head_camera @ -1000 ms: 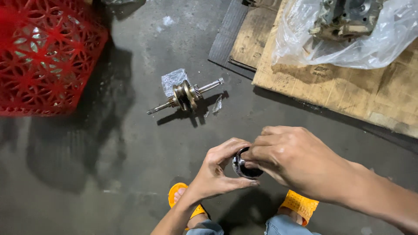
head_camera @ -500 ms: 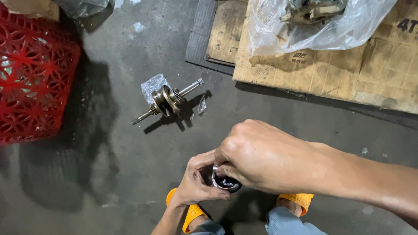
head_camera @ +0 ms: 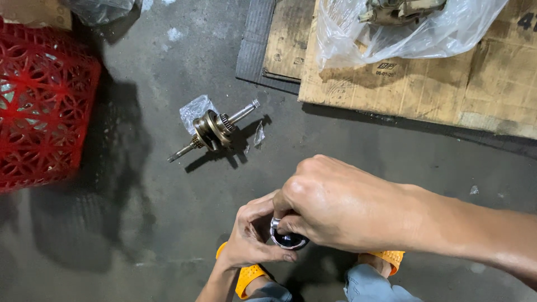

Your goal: The person sits on the workshop floor assembling small engine components. They handle a crankshaft with gear, fit a piston into a cylinder, press piston rings onto the piston by hand, then gather wrenches and sockets from the floor and place small parts into metal bowls on a work table.

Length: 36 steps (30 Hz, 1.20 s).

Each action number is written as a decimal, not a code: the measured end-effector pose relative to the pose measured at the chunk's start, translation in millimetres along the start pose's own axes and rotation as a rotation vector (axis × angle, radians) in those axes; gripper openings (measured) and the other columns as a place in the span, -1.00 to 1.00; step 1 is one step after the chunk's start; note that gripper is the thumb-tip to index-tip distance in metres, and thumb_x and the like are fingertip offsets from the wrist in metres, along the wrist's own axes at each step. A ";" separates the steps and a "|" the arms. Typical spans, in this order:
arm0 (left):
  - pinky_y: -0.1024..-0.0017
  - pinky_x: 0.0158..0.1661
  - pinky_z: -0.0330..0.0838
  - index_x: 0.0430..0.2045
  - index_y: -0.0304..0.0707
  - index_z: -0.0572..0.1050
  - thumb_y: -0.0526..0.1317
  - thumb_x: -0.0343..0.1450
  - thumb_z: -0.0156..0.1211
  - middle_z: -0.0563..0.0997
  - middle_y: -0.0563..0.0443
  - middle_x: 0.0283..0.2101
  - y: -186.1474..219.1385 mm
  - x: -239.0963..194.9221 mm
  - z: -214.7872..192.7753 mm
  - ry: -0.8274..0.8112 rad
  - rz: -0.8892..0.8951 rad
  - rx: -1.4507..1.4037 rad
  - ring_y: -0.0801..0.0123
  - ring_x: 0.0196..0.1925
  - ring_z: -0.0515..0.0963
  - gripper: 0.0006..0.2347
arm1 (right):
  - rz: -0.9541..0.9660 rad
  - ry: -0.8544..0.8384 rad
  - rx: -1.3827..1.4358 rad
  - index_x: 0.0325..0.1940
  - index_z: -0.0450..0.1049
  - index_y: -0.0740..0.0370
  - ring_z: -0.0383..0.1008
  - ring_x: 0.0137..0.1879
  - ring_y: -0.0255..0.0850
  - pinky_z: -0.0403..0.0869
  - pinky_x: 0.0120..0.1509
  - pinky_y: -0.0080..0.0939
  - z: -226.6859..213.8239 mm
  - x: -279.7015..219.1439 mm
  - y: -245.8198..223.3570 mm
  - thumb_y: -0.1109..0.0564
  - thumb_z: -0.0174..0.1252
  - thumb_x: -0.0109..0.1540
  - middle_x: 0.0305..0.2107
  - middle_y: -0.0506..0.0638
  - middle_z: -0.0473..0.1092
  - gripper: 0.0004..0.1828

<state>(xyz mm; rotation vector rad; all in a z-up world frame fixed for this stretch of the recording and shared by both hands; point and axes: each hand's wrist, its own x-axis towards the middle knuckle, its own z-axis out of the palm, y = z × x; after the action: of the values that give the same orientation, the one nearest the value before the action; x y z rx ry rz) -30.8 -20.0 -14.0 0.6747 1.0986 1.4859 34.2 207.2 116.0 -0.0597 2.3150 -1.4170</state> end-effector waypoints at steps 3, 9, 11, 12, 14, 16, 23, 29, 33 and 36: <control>0.35 0.16 0.48 0.02 -0.52 0.57 -0.27 0.13 0.67 0.62 -0.13 0.03 2.1 0.3 0.5 -0.007 0.037 0.019 0.27 0.09 0.61 -0.42 | -0.058 0.034 0.020 -0.32 0.61 0.27 0.51 -0.33 0.19 0.46 -0.28 0.09 0.9 -0.2 -2.0 0.15 0.26 0.17 -0.51 0.24 0.49 -0.88; 0.35 0.15 0.48 -0.01 -0.51 0.58 -0.30 0.15 0.67 0.61 -0.14 0.04 1.9 2.6 -0.2 -0.014 0.080 0.050 0.28 0.06 0.60 -0.47 | -0.017 0.012 -0.001 -0.43 0.58 0.29 0.51 -0.33 0.17 0.46 -0.25 0.09 4.1 -0.2 0.6 0.15 0.27 0.14 -0.54 0.21 0.49 -0.86; 0.35 0.16 0.48 0.01 -0.51 0.57 -0.30 0.16 0.66 0.61 -0.14 0.05 6.0 4.0 -0.5 -0.004 0.088 0.061 0.26 0.09 0.61 -0.46 | -0.041 0.013 -0.012 -0.40 0.59 0.26 0.52 -0.31 0.16 0.46 -0.22 0.08 6.0 0.8 4.1 0.14 0.28 0.17 -0.51 0.18 0.50 -0.86; 0.34 0.15 0.49 0.03 -0.47 0.57 -0.30 0.17 0.66 0.62 -0.14 0.04 7.3 4.2 -0.9 -0.005 0.117 0.138 0.27 0.06 0.62 -0.46 | -0.042 0.023 -0.006 -0.37 0.60 0.26 0.52 -0.30 0.15 0.46 -0.22 0.07 5.6 2.1 3.9 0.14 0.28 0.17 -0.49 0.18 0.50 -0.87; 0.34 0.15 0.50 0.05 -0.44 0.57 -0.29 0.18 0.66 0.63 -0.14 0.04 7.6 6.1 0.3 0.001 0.147 0.216 0.27 0.02 0.63 -0.46 | -0.047 0.028 -0.002 -0.34 0.60 0.25 0.53 -0.29 0.15 0.46 -0.23 0.06 5.0 5.3 4.1 0.14 0.29 0.17 -0.47 0.18 0.51 -0.88; 0.31 0.10 0.55 0.09 -0.33 0.32 -0.24 0.21 0.65 0.62 -0.13 0.04 4.3 9.5 3.8 0.076 0.281 0.116 0.22 0.09 0.64 -0.36 | -0.068 0.038 0.017 -0.35 0.61 0.28 0.54 -0.29 0.14 0.47 -0.22 0.07 4.9 8.9 5.7 0.18 0.29 0.11 -0.49 0.19 0.52 -0.89; 0.33 0.07 0.58 0.08 -0.36 0.51 -0.22 0.19 0.66 0.64 -0.14 0.03 21.9 1.5 1.4 0.178 0.274 0.455 0.20 0.03 0.67 -0.42 | -0.114 0.036 0.004 -0.18 0.65 0.19 0.61 -0.20 -0.07 0.53 -0.10 -0.09 17.4 8.6 34.0 0.11 0.32 0.15 -0.35 0.01 0.59 -0.80; 0.34 0.04 0.57 0.02 -0.38 0.53 -0.20 0.19 0.65 0.63 -0.14 0.01 24.1 -2.5 -4.1 0.177 0.256 0.500 0.20 0.00 0.67 -0.46 | -0.022 0.011 0.030 -0.16 0.67 0.14 0.63 -0.22 -0.13 0.57 -0.13 -0.15 21.0 14.3 33.7 0.10 0.32 0.17 -0.34 -0.05 0.61 -0.81; 0.35 0.08 0.56 0.03 -0.38 0.54 -0.23 0.21 0.64 0.63 -0.13 0.01 22.0 -3.1 -6.5 0.172 0.250 0.456 0.23 -0.02 0.66 -0.48 | -0.081 0.028 -0.037 -0.11 0.65 0.16 0.60 -0.22 -0.10 0.55 -0.12 -0.12 22.6 15.9 32.9 0.06 0.37 0.17 -0.35 -0.01 0.59 -0.76; 0.37 0.11 0.51 0.03 -0.43 0.52 -0.26 0.17 0.64 0.63 -0.10 0.00 19.7 8.1 -8.8 0.179 0.265 0.406 0.28 0.01 0.63 -0.45 | -0.191 0.197 0.011 -0.05 0.60 0.22 0.61 -0.20 -0.15 0.56 -0.12 -0.16 9.1 1.7 35.1 0.14 0.36 0.16 -0.29 0.01 0.59 -0.71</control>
<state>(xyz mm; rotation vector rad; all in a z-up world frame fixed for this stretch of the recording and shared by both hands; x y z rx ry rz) -48.7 -13.7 -1.1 1.0138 1.5181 1.5828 42.4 215.8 81.7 -0.1481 2.5181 -1.5919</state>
